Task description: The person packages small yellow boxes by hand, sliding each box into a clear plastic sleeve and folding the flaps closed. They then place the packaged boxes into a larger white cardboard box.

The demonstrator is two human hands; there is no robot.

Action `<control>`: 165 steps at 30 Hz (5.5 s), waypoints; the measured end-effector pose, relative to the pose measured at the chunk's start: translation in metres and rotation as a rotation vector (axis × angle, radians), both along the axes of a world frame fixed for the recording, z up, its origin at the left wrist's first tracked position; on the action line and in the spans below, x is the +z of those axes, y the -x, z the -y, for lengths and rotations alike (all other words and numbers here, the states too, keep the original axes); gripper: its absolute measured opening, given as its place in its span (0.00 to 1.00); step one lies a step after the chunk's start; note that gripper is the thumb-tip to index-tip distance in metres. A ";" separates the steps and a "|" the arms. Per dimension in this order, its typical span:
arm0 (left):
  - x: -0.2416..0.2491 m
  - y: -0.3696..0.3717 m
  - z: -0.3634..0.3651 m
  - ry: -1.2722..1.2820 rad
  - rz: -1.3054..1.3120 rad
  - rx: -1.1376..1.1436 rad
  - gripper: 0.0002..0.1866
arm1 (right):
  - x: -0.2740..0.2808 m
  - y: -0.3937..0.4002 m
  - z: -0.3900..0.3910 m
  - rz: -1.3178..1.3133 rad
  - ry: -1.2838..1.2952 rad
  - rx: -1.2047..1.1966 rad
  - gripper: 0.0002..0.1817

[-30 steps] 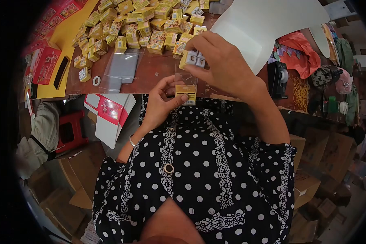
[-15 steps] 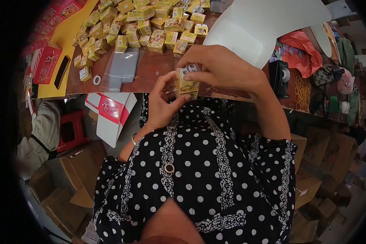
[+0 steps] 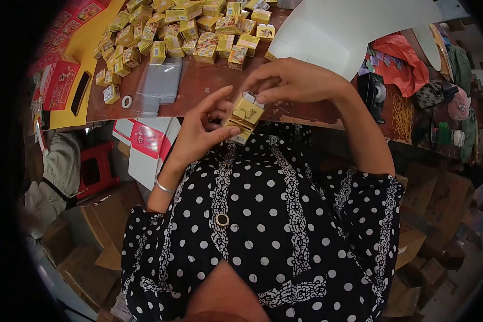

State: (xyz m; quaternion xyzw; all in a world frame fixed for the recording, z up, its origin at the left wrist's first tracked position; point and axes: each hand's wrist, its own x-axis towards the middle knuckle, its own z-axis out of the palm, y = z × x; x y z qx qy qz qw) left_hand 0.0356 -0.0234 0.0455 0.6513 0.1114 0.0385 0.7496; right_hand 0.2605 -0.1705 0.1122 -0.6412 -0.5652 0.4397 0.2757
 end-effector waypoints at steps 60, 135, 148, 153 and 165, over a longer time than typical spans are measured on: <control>0.061 -0.034 -0.032 -0.317 -0.485 -0.235 0.28 | -0.125 0.050 0.034 -1.160 -0.043 -0.591 0.23; 0.028 -0.014 0.006 0.193 0.406 0.178 0.42 | 0.038 0.049 0.016 0.467 -0.743 -0.435 0.29; 0.004 0.005 0.020 0.084 0.321 0.135 0.37 | -0.038 0.102 0.033 -0.482 -0.591 -0.702 0.35; -0.010 0.021 0.025 0.181 0.221 0.072 0.36 | -0.063 0.114 0.039 -0.373 -0.540 -0.715 0.30; -0.038 0.038 0.027 0.085 0.145 0.113 0.15 | -0.100 0.133 0.054 -0.380 -0.448 -0.609 0.16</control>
